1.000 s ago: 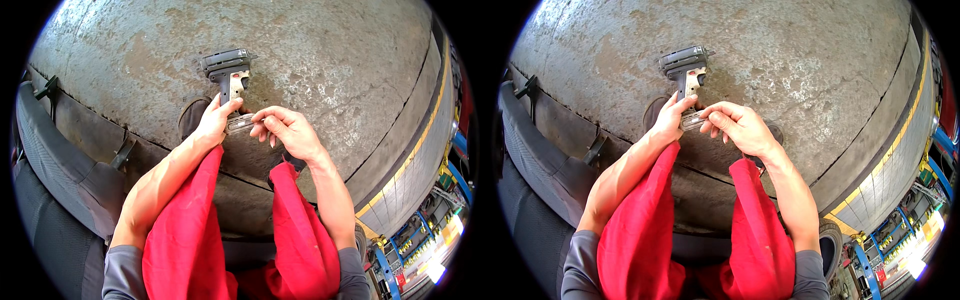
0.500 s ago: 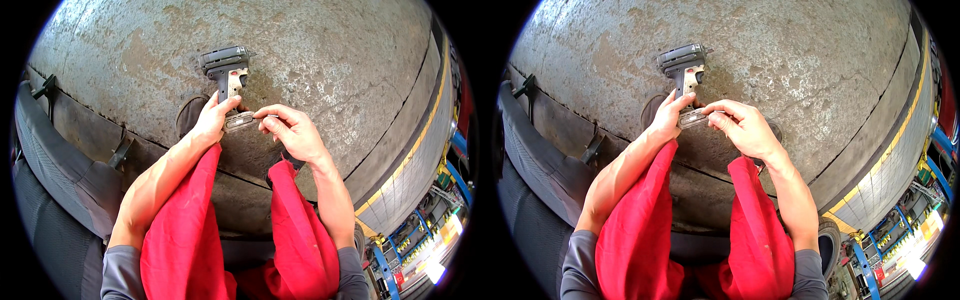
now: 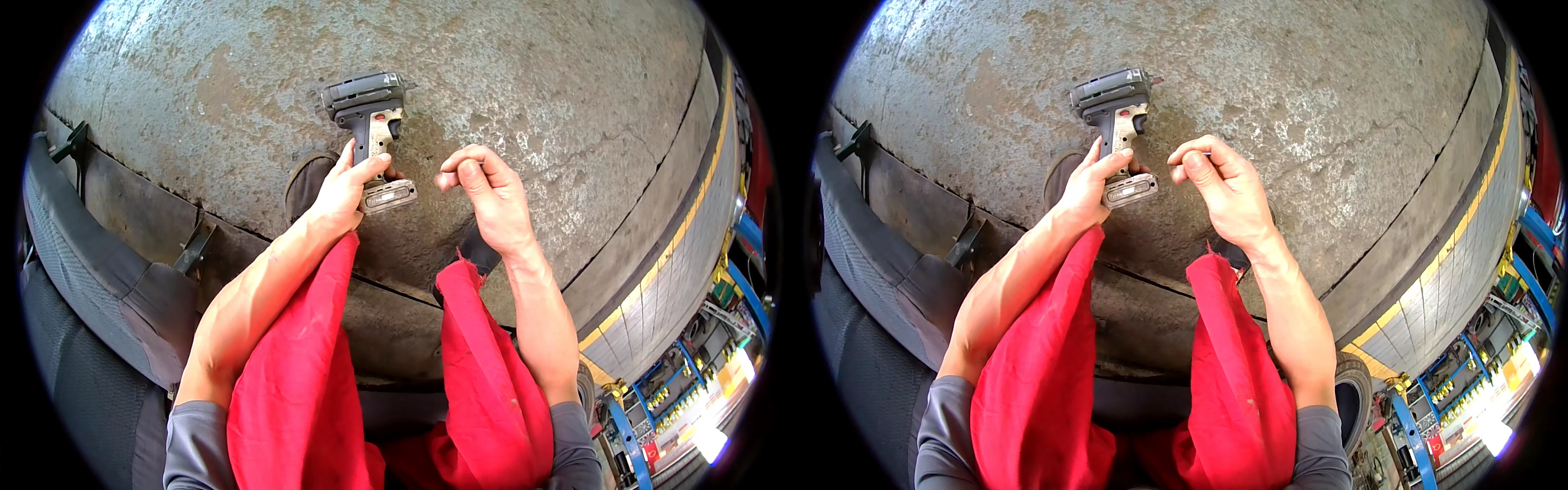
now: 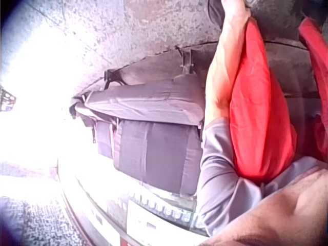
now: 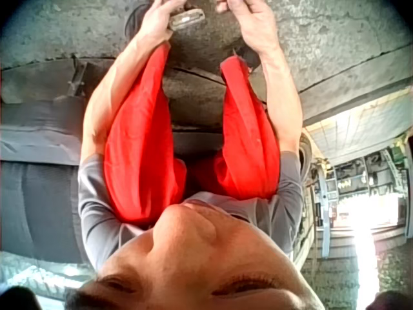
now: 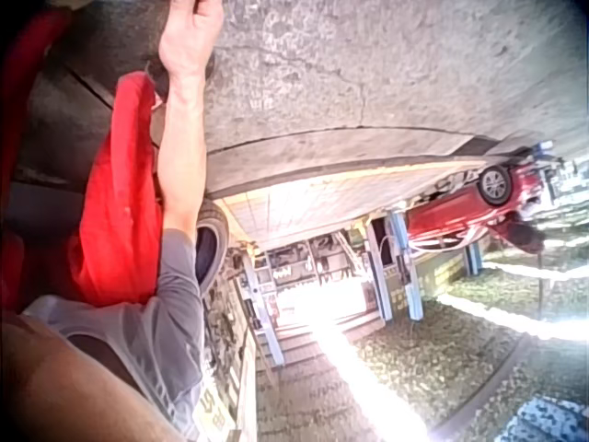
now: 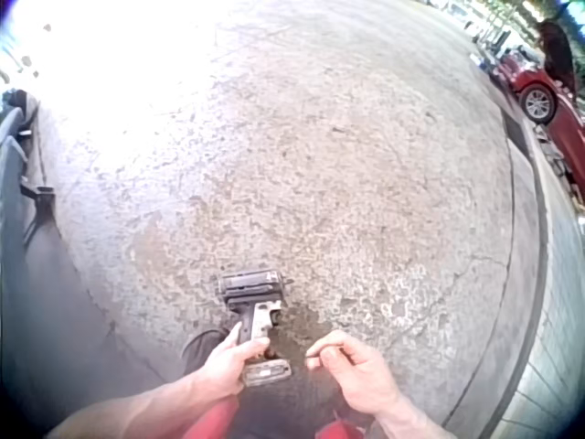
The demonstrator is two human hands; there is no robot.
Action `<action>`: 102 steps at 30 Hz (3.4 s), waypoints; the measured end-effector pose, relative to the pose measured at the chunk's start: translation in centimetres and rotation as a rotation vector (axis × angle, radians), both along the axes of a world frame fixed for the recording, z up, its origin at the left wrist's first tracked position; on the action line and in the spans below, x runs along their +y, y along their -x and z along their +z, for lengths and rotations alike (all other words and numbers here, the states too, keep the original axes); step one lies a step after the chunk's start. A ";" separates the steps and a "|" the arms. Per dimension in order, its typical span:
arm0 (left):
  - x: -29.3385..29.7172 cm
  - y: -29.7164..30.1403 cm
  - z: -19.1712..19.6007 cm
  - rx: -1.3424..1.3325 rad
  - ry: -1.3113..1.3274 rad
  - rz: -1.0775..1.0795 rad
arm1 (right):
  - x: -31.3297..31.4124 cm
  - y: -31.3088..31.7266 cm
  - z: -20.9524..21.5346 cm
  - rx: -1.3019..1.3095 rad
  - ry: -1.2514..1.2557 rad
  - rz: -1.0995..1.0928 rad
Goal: The person uses a small hex key to unscrew and remove the casing of a cordless impact driver. They systematically remove screws from the handle and body, then separate the outer shell to reveal the internal motor and wiring components.
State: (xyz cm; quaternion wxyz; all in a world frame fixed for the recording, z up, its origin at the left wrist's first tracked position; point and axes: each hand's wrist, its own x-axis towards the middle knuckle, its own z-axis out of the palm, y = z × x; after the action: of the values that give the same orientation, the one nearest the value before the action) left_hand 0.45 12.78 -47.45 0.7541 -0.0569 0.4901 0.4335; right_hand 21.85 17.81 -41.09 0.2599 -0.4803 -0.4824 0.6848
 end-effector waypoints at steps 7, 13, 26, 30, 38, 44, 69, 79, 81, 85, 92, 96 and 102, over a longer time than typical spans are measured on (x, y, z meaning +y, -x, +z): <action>-0.1 0.3 -0.4 -0.011 -0.009 0.004 | -0.7 1.8 0.4 -0.579 -0.477 0.510; -0.1 0.5 -1.3 -0.078 -0.020 0.024 | -0.6 2.0 -0.1 -0.572 -0.533 0.553; 0.8 1.4 -2.0 -0.277 0.076 0.101 | -0.7 2.8 0.0 -0.445 -0.445 0.367; 1.0 1.9 -1.7 -0.359 0.127 0.135 | 0.0 3.4 -0.1 -0.444 -0.619 0.349; 1.2 2.6 -1.6 -0.426 0.031 0.089 | 0.7 4.0 0.6 -0.448 -0.598 0.393; 1.5 2.7 -1.2 -0.495 0.069 0.132 | 0.4 4.6 -0.1 -0.376 -0.538 0.280; 2.3 3.0 -0.9 -0.533 -0.056 0.154 | 3.8 5.0 4.6 0.118 -0.036 -0.136; 2.4 3.5 -1.0 -0.955 -0.166 0.272 | 5.4 6.6 4.7 0.134 -0.012 -0.240; 2.6 3.6 -0.9 -0.931 -0.128 0.305 | 5.5 6.7 4.6 0.209 -0.078 -0.262; 2.5 3.6 -0.9 -0.879 -0.123 0.296 | 5.8 6.5 4.7 0.210 -0.076 -0.262; 1.9 2.9 -0.4 -0.584 -0.097 0.150 | 5.3 5.8 4.8 0.070 -0.017 -0.181; 1.1 2.7 -0.4 -0.543 0.075 0.139 | 3.9 5.3 3.7 0.084 -0.113 -0.104; 0.8 2.8 -1.0 -0.511 0.044 0.114 | 1.6 4.5 2.6 -0.005 0.019 -0.114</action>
State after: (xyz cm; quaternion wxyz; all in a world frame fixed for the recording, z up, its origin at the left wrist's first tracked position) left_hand -2.37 13.62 -48.41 0.8264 -0.2085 0.2888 0.4361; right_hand 17.35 19.46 -38.49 0.2925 -0.5113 -0.4485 0.6722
